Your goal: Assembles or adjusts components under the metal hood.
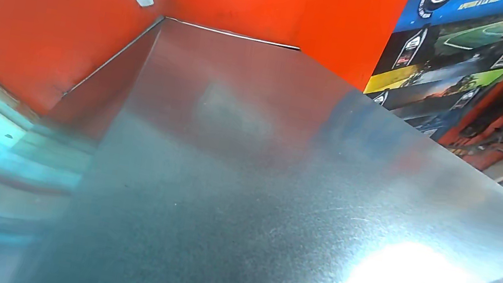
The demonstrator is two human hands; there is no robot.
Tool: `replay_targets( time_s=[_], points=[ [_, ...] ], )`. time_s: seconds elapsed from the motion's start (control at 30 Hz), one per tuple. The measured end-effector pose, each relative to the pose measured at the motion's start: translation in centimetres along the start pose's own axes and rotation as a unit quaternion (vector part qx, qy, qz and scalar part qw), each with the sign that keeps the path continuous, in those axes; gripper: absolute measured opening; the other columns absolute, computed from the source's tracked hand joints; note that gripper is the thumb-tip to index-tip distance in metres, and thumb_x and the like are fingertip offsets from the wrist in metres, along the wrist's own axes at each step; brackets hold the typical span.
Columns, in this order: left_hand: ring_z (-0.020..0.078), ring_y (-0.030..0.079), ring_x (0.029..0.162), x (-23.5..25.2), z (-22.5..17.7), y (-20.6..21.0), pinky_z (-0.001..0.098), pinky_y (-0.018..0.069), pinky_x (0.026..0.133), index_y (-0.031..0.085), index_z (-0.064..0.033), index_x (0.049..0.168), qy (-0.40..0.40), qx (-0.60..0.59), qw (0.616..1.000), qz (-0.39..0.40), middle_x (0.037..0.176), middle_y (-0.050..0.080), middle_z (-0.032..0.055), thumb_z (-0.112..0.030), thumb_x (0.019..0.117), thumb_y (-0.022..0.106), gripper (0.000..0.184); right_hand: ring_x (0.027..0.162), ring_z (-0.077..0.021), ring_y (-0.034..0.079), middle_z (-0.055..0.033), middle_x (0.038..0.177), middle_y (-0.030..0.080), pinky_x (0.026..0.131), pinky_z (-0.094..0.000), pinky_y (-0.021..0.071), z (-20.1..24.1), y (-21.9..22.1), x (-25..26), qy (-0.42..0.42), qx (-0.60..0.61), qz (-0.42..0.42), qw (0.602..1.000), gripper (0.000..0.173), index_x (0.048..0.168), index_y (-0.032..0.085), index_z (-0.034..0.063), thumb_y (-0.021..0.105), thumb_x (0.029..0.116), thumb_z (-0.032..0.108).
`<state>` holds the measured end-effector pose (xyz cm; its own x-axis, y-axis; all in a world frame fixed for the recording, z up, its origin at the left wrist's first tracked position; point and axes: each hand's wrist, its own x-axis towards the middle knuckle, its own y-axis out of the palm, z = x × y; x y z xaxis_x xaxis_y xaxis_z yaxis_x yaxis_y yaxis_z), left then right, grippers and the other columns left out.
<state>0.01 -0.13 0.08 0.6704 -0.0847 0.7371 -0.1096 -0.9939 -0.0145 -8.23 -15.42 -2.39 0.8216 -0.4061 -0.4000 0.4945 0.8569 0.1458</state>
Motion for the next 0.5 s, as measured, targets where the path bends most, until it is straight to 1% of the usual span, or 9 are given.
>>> replay_targets(
  time_s=[0.07, 0.1, 0.17, 0.2, 0.27, 0.33, 0.4, 0.47, 0.5],
  points=[
    [0.0130, 0.074, 0.094, -0.1, 0.0, 0.1, 0.0341, 0.0626, 0.091, 0.061, -0.0014, 0.111, -0.006, 0.002, 1.000, -0.002, 0.098, 0.075, -0.0008, -0.008, 0.0669, 0.095, 0.056, 0.108, -0.0116, 0.058, -0.0212, 0.125, 0.060, 0.095, -0.0251, 0.0477, -1.2, 0.3, 0.7, -0.022, -0.009, -0.015, 1.000, 0.048, 0.134, 0.050, -0.0127, 0.069, 0.0919, 0.002],
    [0.0132, 0.074, 0.094, -0.1, 0.0, 0.2, 0.0341, 0.0626, 0.091, 0.061, -0.0017, 0.111, -0.009, 0.001, 1.000, -0.002, 0.099, 0.075, -0.0007, -0.008, 0.0666, 0.095, 0.056, 0.110, -0.0142, 0.058, -0.0228, 0.128, 0.060, 0.097, -0.0276, 0.0468, -1.5, 0.4, 0.9, -0.021, -0.011, -0.017, 1.000, 0.048, 0.135, 0.049, -0.0124, 0.067, 0.0936, 0.004],
    [0.0137, 0.074, 0.094, 0.0, 0.1, 0.2, 0.0344, 0.0628, 0.090, 0.061, -0.0020, 0.111, -0.008, -0.005, 1.000, -0.004, 0.099, 0.075, -0.0003, -0.007, 0.0660, 0.095, 0.057, 0.112, -0.0149, 0.057, -0.0223, 0.130, 0.059, 0.099, -0.0276, 0.0457, -1.6, 0.4, 1.3, -0.014, -0.022, -0.003, 1.000, 0.046, 0.137, 0.049, -0.0109, 0.064, 0.0971, 0.007],
    [0.0135, 0.074, 0.094, 0.1, 0.1, 0.1, 0.0344, 0.0630, 0.090, 0.061, -0.0023, 0.111, -0.006, -0.004, 1.000, -0.003, 0.099, 0.075, -0.0005, -0.007, 0.0663, 0.095, 0.056, 0.110, -0.0131, 0.057, -0.0210, 0.127, 0.060, 0.097, -0.0259, 0.0461, -1.4, 0.5, 1.2, -0.008, -0.017, -0.003, 1.000, 0.043, 0.135, 0.049, -0.0109, 0.063, 0.0980, 0.006],
    [0.0136, 0.075, 0.092, 0.2, 0.2, -0.1, 0.0346, 0.0635, 0.089, 0.061, -0.0020, 0.109, -0.002, 0.002, 1.000, -0.005, 0.098, 0.076, -0.0003, -0.006, 0.0663, 0.094, 0.055, 0.100, -0.0096, 0.059, -0.0173, 0.118, 0.063, 0.091, -0.0241, 0.0487, -2.0, 0.8, 1.3, -0.001, 0.009, -0.026, 1.000, 0.038, 0.128, 0.054, -0.0114, 0.065, 0.0946, 0.002],
    [0.0123, 0.074, 0.091, 0.2, 0.3, -0.2, 0.0329, 0.0632, 0.089, 0.060, -0.0011, 0.109, -0.002, 0.014, 1.000, -0.015, 0.096, 0.075, -0.0010, -0.005, 0.0653, 0.094, 0.055, 0.093, -0.0091, 0.056, -0.0163, 0.114, 0.061, 0.085, -0.0241, 0.0478, -1.3, 0.8, 0.9, 0.028, 0.009, -0.016, 0.999, 0.036, 0.127, 0.053, -0.0115, 0.063, 0.0941, -0.003],
    [0.0131, 0.074, 0.091, 0.0, 0.5, -0.1, 0.0332, 0.0633, 0.088, 0.060, -0.0003, 0.109, -0.011, 0.004, 0.999, -0.031, 0.095, 0.075, 0.0001, -0.002, 0.0627, 0.094, 0.058, 0.090, -0.0082, 0.055, -0.0154, 0.113, 0.061, 0.083, -0.0236, 0.0479, -0.6, 0.6, 0.6, 0.044, 0.015, 0.005, 0.999, 0.034, 0.129, 0.051, -0.0112, 0.059, 0.0969, -0.003],
    [0.0145, 0.075, 0.089, 0.0, 0.6, 0.0, 0.0345, 0.0635, 0.087, 0.061, 0.0002, 0.109, -0.014, -0.012, 0.999, -0.045, 0.094, 0.075, 0.0017, 0.001, 0.0605, 0.094, 0.059, 0.083, -0.0022, 0.053, -0.0094, 0.104, 0.060, 0.076, -0.0179, 0.0474, 0.1, 0.6, 0.0, 0.025, 0.017, 0.006, 1.000, 0.028, 0.125, 0.052, -0.0104, 0.056, 0.0989, 0.000],
    [0.0141, 0.074, 0.089, 0.0, 0.7, 0.0, 0.0343, 0.0634, 0.087, 0.061, -0.0002, 0.109, -0.011, -0.013, 0.999, -0.047, 0.094, 0.075, 0.0014, 0.000, 0.0602, 0.094, 0.059, 0.086, -0.0027, 0.053, -0.0113, 0.109, 0.060, 0.080, -0.0179, 0.0462, 0.4, 0.7, -0.4, 0.012, 0.014, 0.007, 1.000, 0.030, 0.127, 0.051, -0.0112, 0.055, 0.1011, 0.002]
  ],
)
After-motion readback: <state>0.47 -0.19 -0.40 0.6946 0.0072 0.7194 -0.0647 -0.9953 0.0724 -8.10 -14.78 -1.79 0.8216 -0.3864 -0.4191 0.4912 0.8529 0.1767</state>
